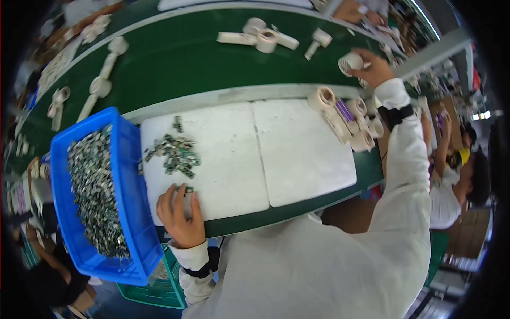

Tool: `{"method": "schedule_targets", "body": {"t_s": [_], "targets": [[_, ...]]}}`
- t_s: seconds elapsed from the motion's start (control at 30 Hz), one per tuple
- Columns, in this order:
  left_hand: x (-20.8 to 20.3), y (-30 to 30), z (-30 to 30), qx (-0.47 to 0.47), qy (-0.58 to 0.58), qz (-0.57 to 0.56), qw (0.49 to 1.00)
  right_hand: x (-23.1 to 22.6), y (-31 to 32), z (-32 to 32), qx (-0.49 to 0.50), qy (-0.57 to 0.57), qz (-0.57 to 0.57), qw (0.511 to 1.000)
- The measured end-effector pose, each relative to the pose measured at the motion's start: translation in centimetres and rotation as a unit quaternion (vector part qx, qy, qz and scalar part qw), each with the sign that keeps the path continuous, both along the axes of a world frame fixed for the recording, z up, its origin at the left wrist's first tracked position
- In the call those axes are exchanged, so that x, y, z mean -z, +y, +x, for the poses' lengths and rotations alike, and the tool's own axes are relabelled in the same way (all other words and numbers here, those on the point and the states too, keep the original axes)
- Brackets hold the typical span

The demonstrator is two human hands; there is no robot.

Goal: Assembling small electronic components into a circular jig on a factory production line.

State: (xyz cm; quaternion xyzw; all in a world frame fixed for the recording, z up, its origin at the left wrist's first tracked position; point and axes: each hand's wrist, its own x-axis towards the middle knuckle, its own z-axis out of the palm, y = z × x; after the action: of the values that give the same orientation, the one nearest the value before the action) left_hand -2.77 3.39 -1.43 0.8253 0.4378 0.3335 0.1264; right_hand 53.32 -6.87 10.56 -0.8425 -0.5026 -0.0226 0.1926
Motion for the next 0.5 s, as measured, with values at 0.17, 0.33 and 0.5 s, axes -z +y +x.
{"method": "schedule_targets", "body": {"t_s": [0.17, 0.33, 0.5], "targets": [[0.1, 0.1, -0.3, 0.038, 0.020, 0.012, 0.999, -7.4, -9.1, -14.4, 0.059, -0.038, -0.072, 0.995], [0.1, 0.3, 0.3, 0.025, 0.022, -0.004, 0.999, -2.5, -19.4, -18.7, 0.269, 0.049, -0.226, 0.935], [-0.3, 0.3, 0.9, 0.005, 0.040, 0.006, 0.999, 7.5, -22.1, -20.8, 0.228, -0.262, -0.046, 0.937]]}}
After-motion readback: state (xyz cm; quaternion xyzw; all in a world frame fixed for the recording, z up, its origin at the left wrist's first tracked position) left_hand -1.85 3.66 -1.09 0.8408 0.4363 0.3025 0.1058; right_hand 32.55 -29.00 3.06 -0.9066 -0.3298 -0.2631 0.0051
